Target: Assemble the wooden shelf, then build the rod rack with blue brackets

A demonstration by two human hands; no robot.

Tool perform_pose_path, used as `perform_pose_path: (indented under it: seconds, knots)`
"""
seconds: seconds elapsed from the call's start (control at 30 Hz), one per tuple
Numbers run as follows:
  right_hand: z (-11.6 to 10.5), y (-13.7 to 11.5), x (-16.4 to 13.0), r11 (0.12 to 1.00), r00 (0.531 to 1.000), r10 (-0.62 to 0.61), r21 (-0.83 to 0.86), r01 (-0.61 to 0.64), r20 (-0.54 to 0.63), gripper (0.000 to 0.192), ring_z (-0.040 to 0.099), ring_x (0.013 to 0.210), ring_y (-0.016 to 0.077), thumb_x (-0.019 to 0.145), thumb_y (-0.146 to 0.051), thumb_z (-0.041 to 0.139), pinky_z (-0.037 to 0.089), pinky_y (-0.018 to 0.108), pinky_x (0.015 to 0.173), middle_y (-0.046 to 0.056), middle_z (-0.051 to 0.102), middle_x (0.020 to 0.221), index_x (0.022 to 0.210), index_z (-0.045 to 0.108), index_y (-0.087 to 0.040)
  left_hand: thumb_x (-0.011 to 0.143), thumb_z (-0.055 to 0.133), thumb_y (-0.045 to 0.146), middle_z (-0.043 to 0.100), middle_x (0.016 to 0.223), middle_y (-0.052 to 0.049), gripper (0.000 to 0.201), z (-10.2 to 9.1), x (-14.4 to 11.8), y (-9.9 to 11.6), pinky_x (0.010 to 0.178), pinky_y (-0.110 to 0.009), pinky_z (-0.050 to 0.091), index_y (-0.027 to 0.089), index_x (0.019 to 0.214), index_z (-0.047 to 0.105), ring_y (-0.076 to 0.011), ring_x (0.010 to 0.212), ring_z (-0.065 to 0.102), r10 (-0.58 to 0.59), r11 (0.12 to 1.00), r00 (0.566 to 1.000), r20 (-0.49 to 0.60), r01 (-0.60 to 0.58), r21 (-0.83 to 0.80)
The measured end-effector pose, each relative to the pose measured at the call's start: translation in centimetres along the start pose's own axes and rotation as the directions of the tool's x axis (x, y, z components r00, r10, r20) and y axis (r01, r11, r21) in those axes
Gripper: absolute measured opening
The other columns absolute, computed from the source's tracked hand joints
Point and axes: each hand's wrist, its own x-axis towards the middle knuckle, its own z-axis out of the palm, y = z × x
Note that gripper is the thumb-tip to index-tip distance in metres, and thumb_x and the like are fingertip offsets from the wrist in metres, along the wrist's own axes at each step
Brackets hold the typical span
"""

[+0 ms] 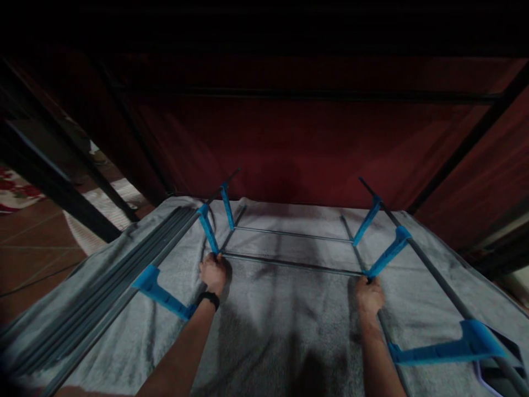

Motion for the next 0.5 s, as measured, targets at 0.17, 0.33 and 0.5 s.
perform_pose_path:
  seconds: [0.17, 0.33, 0.5]
  knots:
    - [0.1, 0.0, -0.1, 0.998, 1.000, 0.029, 0.064, -0.029, -0.004, 0.042, 0.069, 0.100, 0.0348, 0.094, -0.035, 0.036, 0.052, 0.040, 0.078, 0.022, 0.070, 0.103, 0.115, 0.063, -0.012, 0.100, 0.041, 0.035, 0.065, 0.114, -0.017, 0.032, -0.6, -0.1, 0.2, 0.078, -0.036, 0.041, 0.013, 0.112, 0.060, -0.0299, 0.110, 0.056, -0.013, 1.000, 0.999, 0.035, 0.013, -0.003]
    - [0.0, 0.5, -0.1, 0.981, 0.998, 0.019, 0.193, -0.029, 0.054, 0.041, 0.067, 0.101, 0.0322, 0.090, -0.036, 0.041, 0.050, 0.038, 0.079, 0.018, 0.070, 0.108, 0.121, 0.060, -0.015, 0.098, 0.044, 0.033, 0.065, 0.115, -0.020, 0.032, -1.2, -0.3, 0.6, 0.083, -0.040, 0.042, 0.010, 0.114, 0.060, -0.0326, 0.112, 0.055, -0.009, 1.000, 0.998, 0.055, 0.010, -0.021]
    - [0.0, 1.3, 0.6, 0.915, 0.998, -0.027, 0.402, 0.000, 0.060, 0.052, 0.065, 0.105, 0.0280, 0.083, -0.036, 0.045, 0.050, 0.033, 0.083, 0.012, 0.067, 0.117, 0.131, 0.052, -0.018, 0.095, 0.048, 0.030, 0.063, 0.119, -0.022, 0.041, -1.3, -0.2, 0.8, 0.090, -0.040, 0.043, 0.007, 0.130, 0.052, -0.0325, 0.117, 0.056, -0.007, 0.995, 0.999, 0.039, 0.011, -0.101]
